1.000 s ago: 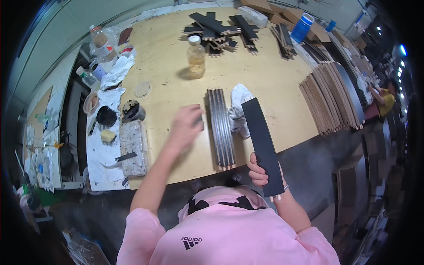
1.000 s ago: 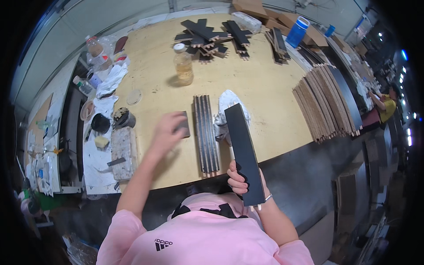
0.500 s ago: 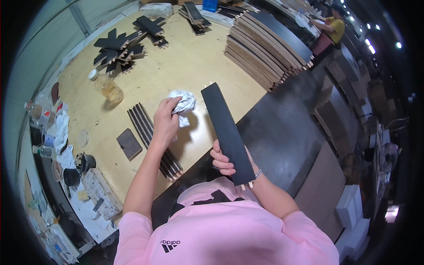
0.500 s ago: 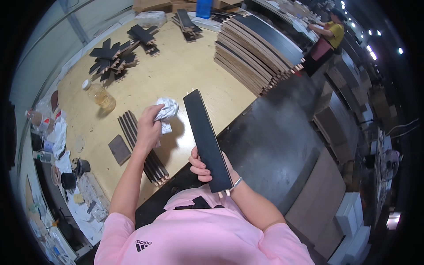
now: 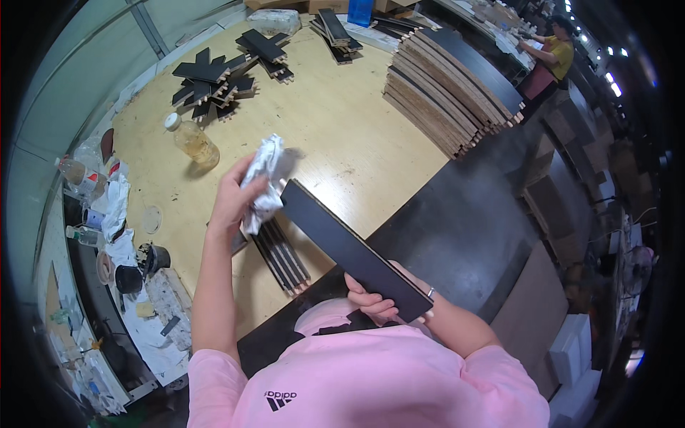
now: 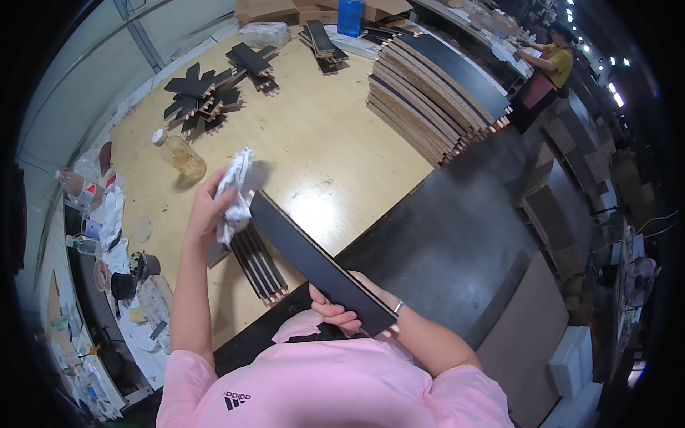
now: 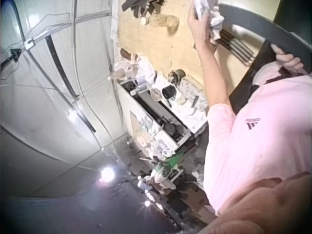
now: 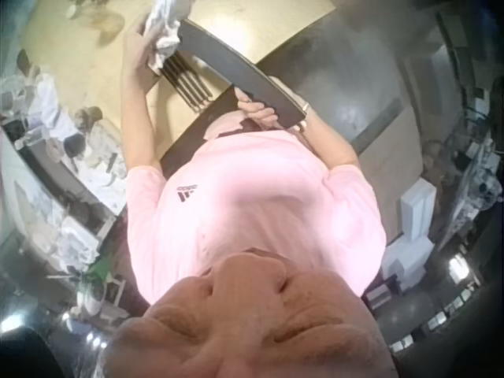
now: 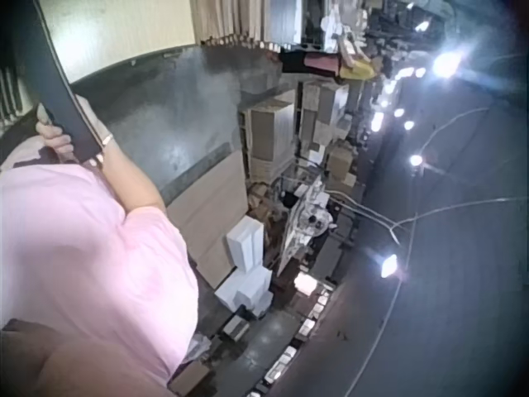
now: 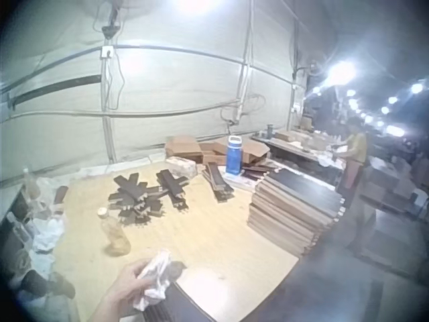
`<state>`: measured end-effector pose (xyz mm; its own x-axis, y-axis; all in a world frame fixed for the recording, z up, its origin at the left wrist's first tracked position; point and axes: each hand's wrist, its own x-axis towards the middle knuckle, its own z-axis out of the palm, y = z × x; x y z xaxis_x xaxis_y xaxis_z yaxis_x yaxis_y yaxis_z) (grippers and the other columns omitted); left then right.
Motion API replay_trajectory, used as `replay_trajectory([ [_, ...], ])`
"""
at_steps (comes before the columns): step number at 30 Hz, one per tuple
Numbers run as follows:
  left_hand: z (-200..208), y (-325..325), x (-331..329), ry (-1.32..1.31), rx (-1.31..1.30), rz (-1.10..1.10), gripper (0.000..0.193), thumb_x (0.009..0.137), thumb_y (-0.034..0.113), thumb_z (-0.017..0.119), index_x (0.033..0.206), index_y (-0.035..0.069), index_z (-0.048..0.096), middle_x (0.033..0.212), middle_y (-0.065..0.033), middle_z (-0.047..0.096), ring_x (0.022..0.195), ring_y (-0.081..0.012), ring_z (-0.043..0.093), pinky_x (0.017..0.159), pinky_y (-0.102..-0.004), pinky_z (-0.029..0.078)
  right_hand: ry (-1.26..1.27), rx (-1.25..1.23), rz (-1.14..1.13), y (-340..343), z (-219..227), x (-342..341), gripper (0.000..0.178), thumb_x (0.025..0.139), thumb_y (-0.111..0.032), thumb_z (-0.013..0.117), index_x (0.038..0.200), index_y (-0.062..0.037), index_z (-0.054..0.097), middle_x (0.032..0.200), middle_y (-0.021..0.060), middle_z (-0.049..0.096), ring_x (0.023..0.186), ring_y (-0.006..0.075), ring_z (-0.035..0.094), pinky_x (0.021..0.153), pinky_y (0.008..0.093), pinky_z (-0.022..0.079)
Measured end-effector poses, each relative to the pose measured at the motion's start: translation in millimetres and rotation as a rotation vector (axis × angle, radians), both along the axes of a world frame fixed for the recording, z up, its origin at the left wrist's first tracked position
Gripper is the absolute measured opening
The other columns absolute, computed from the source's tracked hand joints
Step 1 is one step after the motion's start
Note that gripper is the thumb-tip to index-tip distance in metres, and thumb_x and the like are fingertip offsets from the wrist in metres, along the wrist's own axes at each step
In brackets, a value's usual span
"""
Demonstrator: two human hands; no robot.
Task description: The person wipes a dark wooden board using a cloth and a sponge, applies a liquid from a bottle to the cloth, and then applies a black substance to the edge of the board with a small tool.
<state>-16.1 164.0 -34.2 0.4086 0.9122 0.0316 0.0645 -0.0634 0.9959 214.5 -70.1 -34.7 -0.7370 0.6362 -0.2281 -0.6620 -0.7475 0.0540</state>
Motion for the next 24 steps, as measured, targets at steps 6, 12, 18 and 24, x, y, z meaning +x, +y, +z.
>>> replay_trajectory([
  [6,-11,-45,-15,-0.309,-0.367,-0.228,0.056,0.075,0.022,0.080,0.121,-0.003,0.060,0.103,-0.0042,0.067,0.090,-0.0127,0.064,0.082,-0.0273,0.052,-0.206,0.450,-0.087,10,-1,27,0.052,0.099,-0.037,0.045,0.107,0.0140,0.053,0.066,0.0064,0.048,0.043,0.0120,0.043,0.035,0.0292,0.043],
  [12,-7,-135,34,-0.609,-0.457,0.088,0.054,0.083,0.017,0.074,0.128,-0.002,0.051,0.115,-0.0123,0.065,0.102,-0.0219,0.066,0.092,-0.0359,0.053,-0.721,0.368,-0.741,48,16,4,0.033,0.100,-0.028,0.051,0.118,-0.0003,0.053,0.097,0.0104,0.061,0.083,0.0224,0.065,0.081,0.0434,0.056],
  [18,-1,-171,52,-0.594,-0.511,0.085,0.057,0.084,0.001,0.068,0.136,-0.003,0.044,0.118,-0.0109,0.062,0.101,-0.0180,0.064,0.088,-0.0313,0.053,-1.009,0.232,-0.942,75,-5,-13,0.023,0.092,-0.010,0.067,0.101,-0.0065,0.045,0.100,0.0047,0.061,0.086,0.0106,0.064,0.067,0.0245,0.057],
  [24,-25,-175,23,-0.337,-0.435,-0.019,0.067,0.069,-0.010,0.062,0.134,-0.002,0.047,0.120,-0.0093,0.061,0.108,-0.0185,0.061,0.099,-0.0354,0.047,-0.948,0.393,-1.016,86,9,3,0.027,0.089,0.000,0.068,0.096,-0.0062,0.042,0.092,0.0065,0.061,0.083,0.0099,0.063,0.072,0.0238,0.056],
])
